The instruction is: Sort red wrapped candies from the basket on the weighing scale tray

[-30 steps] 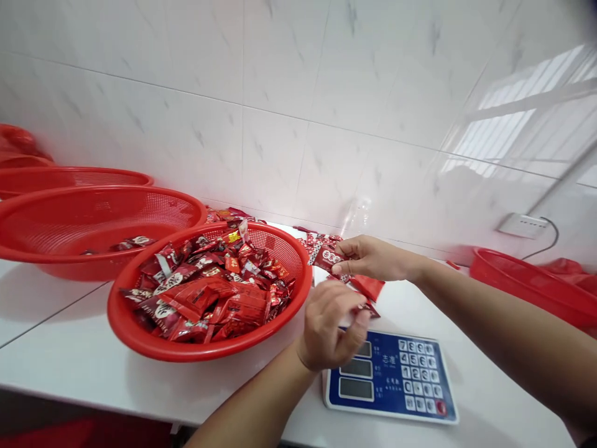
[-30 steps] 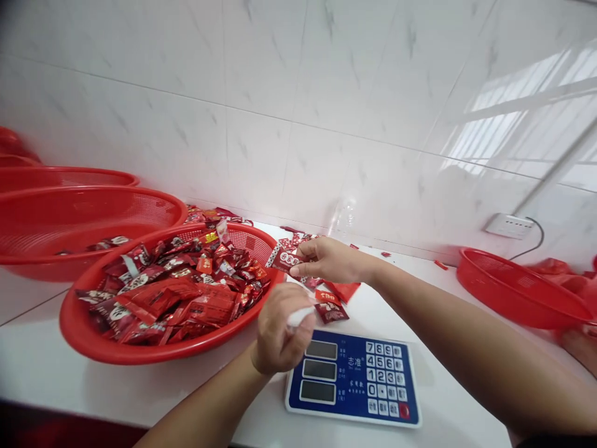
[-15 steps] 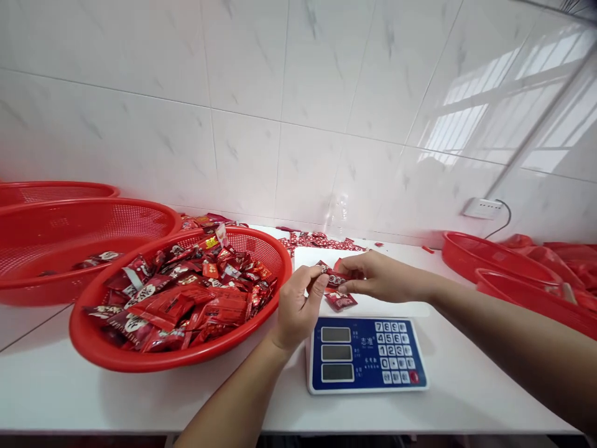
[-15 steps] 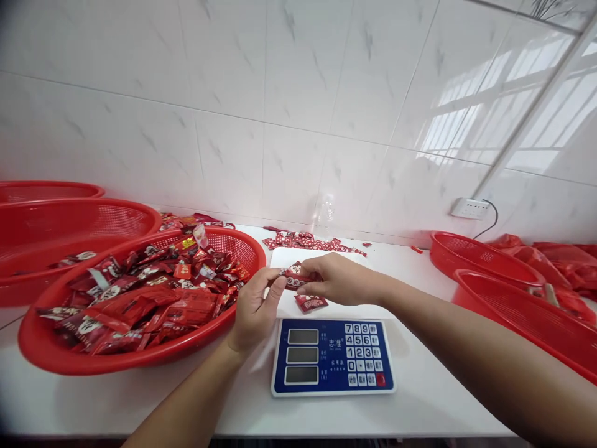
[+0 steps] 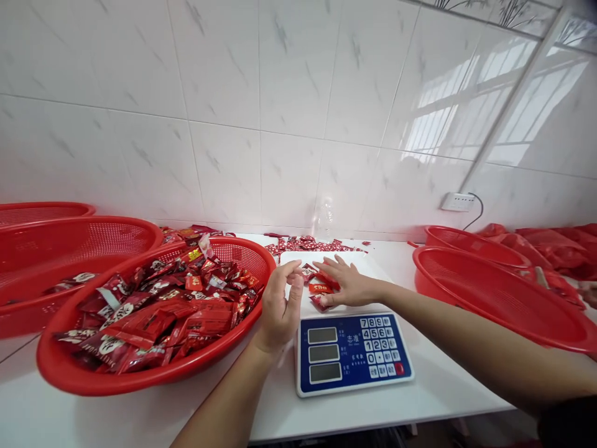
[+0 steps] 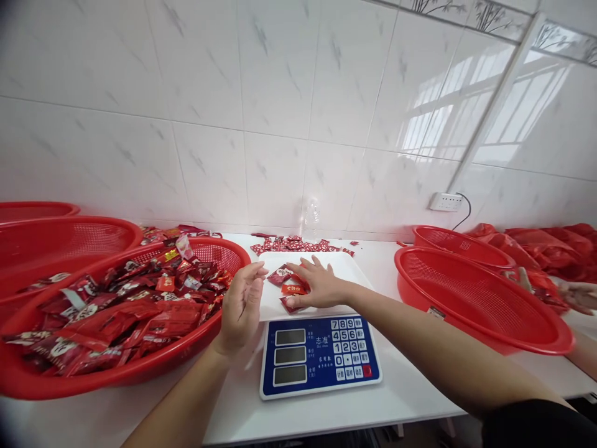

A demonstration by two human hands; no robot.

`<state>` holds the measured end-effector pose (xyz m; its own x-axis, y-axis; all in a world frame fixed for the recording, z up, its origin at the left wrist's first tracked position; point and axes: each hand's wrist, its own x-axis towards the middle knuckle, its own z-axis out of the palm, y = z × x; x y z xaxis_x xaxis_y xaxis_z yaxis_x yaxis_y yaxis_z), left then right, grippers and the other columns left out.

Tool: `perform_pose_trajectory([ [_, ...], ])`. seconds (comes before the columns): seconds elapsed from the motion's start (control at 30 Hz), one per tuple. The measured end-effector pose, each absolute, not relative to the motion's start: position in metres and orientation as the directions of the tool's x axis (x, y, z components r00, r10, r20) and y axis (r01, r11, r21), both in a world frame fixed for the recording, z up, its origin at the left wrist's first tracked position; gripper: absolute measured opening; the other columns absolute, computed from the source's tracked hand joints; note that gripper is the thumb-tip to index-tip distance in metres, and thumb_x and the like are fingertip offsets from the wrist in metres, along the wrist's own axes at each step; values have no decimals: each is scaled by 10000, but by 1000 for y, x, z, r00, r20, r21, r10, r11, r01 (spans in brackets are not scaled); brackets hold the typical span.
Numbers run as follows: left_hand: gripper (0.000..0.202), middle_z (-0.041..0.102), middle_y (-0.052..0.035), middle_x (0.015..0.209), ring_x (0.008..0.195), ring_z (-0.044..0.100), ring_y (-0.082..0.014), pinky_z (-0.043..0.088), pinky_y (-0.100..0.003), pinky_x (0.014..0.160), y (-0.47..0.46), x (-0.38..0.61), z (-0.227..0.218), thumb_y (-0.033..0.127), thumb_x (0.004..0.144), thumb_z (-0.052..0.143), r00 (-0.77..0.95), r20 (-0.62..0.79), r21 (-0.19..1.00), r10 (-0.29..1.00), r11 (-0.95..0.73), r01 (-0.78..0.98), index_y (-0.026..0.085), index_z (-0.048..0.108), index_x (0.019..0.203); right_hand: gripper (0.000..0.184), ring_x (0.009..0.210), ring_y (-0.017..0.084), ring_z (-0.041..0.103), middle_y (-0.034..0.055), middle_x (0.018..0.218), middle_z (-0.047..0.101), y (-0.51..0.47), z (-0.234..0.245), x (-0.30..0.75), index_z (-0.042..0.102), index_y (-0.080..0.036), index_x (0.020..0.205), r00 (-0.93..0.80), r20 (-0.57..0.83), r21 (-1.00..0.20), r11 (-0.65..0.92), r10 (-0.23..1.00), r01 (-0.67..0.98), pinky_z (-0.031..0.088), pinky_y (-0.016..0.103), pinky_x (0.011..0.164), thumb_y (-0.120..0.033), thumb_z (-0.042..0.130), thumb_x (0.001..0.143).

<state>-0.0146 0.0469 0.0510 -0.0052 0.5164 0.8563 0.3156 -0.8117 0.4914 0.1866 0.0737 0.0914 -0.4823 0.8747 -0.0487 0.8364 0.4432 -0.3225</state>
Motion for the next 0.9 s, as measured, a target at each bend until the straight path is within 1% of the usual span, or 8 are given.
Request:
perform_pose_trajectory([
  [0.07,279,628,-83,1051,954,614,-183,517,-345,828,48,-15,50,286,960,430,-7,850,501,527,-804,319,193,515,1209,959,1416,415,-34,126,1568,132,79,87,178,150,-390,1488,-512,-76,-278,475,856,835,32,725,1030,-802,500,696],
  [0.17,286,625,-84,1061,969,612,-189,516,-358,842,50,-16,49,293,961,426,0,845,507,534,-802,315,197,510,1217,875,1416,388,116,136,1545,214,86,79,174,212,-390,1476,-538,-54,-221,515,841,828,127,665,1054,-778,476,738],
  [0.27,292,621,-83,1070,973,610,-191,514,-366,856,51,-15,47,300,959,428,14,842,509,540,-802,314,203,509,1223,730,1350,333,312,114,1473,370,90,72,178,322,-355,1445,-549,81,-177,555,832,813,274,544,1038,-674,489,810],
  [0.37,301,610,-88,1092,989,603,-191,520,-359,847,52,-14,45,294,958,433,20,829,529,559,-794,299,211,497,1241,579,1249,290,430,83,1378,489,91,66,182,422,-331,1387,-535,186,-152,562,824,813,334,473,991,-580,473,866],
  [0.57,311,607,-91,1082,961,611,-185,529,-359,830,52,-15,44,293,957,440,-7,830,543,558,-804,243,206,473,1254,503,1057,259,539,111,1153,617,99,63,191,496,-228,1335,-470,286,-144,523,835,840,401,377,884,-385,543,860],
  [0.7,319,610,-94,1082,961,615,-191,534,-360,821,53,-15,43,310,957,439,-9,825,549,564,-799,247,206,472,1257,472,923,243,600,92,1038,660,108,65,201,552,-227,1283,-432,324,-169,500,842,849,436,346,800,-333,570,824],
  [0.8,320,611,-94,1081,965,616,-194,536,-358,817,54,-16,42,319,957,436,-1,818,556,575,-791,254,207,476,1254,467,945,227,614,62,1074,674,113,72,209,550,-246,1278,-348,396,-218,455,850,863,445,331,818,-266,549,812],
  [0.9,308,610,-93,1078,977,612,-196,535,-357,822,55,-16,42,321,959,435,-3,812,564,583,-785,258,208,486,1240,453,958,198,621,35,1116,672,113,87,228,528,-253,1288,-221,485,-276,388,846,879,454,298,824,-262,496,836],
])
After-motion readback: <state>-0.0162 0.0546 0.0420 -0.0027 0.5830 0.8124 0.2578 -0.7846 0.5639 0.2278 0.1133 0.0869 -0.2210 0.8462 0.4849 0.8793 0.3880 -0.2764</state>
